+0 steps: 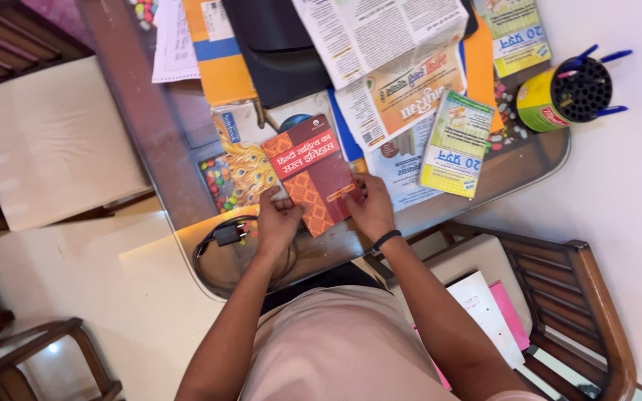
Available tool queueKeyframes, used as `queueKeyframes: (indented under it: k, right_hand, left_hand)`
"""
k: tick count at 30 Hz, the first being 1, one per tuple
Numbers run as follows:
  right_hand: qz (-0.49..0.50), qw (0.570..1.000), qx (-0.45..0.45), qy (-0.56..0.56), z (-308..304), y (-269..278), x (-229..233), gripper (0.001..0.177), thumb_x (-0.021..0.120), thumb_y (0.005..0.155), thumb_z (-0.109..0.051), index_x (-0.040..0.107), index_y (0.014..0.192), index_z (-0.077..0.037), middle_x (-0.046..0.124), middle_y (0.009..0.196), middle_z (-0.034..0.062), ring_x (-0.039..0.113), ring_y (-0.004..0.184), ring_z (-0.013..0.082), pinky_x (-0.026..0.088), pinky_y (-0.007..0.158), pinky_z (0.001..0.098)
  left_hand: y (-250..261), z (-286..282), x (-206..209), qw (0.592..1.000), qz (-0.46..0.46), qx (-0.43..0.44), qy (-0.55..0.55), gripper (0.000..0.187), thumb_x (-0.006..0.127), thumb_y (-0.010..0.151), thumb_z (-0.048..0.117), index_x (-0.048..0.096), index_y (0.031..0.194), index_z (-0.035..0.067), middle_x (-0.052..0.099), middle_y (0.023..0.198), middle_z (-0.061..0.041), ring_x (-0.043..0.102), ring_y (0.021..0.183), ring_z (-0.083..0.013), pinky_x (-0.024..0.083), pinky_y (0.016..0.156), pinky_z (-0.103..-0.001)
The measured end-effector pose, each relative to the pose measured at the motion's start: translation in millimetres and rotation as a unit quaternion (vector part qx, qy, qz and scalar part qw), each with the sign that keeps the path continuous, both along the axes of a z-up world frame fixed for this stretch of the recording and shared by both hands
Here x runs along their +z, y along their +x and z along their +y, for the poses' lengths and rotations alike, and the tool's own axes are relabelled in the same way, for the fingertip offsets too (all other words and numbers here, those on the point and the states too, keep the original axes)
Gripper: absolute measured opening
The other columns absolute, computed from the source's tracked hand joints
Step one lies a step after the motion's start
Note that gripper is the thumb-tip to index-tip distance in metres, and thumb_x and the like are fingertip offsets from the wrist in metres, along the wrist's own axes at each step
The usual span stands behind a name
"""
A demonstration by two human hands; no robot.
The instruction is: The person organizes a cluttered desk by stacking papers, placing a laptop into a carrying bag, and arranging books and stationery. They fold papers, place them into a folder, and move various items like a book and a pen holder to different locations on the desk and a nearby chair.
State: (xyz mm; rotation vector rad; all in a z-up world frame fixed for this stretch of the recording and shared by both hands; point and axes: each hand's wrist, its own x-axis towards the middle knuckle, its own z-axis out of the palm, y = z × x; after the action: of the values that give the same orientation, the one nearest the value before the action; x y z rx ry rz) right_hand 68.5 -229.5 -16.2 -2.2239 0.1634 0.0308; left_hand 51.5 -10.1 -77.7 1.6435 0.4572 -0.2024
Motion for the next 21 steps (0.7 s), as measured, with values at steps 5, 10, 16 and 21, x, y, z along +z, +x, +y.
queueKeyframes:
  k: [5, 10, 16, 21]
  right_hand:
    - [0.069, 0.990, -0.006, 0.119, -3, -11, 3, 0.042, 0.078, 0.084, -0.009, 0.063, 0.123, -0.004, 0.066, 0.097, 0.0063, 0.065, 0.084, 0.0169, 0.056, 0.075, 0.0289]
    - [0.083, 0.931, -0.012, 0.357, -24, -38, 30, 0.044, 0.075, 0.088, -0.006, 0.060, 0.128, -0.005, 0.067, 0.103, 0.0017, 0.062, 0.090, 0.0086, 0.053, 0.078, 0.0236]
    - [0.027, 0.934, -0.102, 0.341, -132, -45, 39, 0.027, 0.071, 0.093, -0.006, 0.068, 0.119, 0.000, 0.073, 0.103, 0.0018, 0.066, 0.092, 0.0075, 0.055, 0.081, 0.0245]
    - [-0.003, 0.962, -0.221, 0.161, -220, -12, 17, 0.021, 0.072, 0.094, -0.010, 0.071, 0.113, 0.000, 0.074, 0.094, 0.0042, 0.065, 0.085, 0.0078, 0.055, 0.077, 0.0254]
  left_hand:
    - [-14, -11, 30, 0.997, -0.060, -0.008, -0.055, 0.033, 0.068, 0.096, -0.001, 0.057, 0.127, -0.002, 0.065, 0.102, -0.007, 0.060, 0.086, -0.0108, 0.051, 0.078, -0.024]
    - [-33, -24, 123, 0.985, -0.039, -0.051, -0.160, 0.035, 0.061, 0.097, 0.003, 0.052, 0.131, 0.001, 0.068, 0.109, -0.006, 0.065, 0.092, -0.0092, 0.055, 0.076, -0.025]
    - [28, -122, 105, 0.968, -0.084, -0.145, -0.189, 0.044, 0.067, 0.095, 0.001, 0.052, 0.136, -0.004, 0.069, 0.119, -0.010, 0.070, 0.101, -0.0118, 0.059, 0.084, -0.025]
    - [94, -244, 74, 0.956, -0.171, -0.227, -0.075, 0.050, 0.074, 0.089, 0.003, 0.057, 0.136, -0.005, 0.074, 0.112, -0.013, 0.072, 0.096, -0.0183, 0.059, 0.084, -0.030]
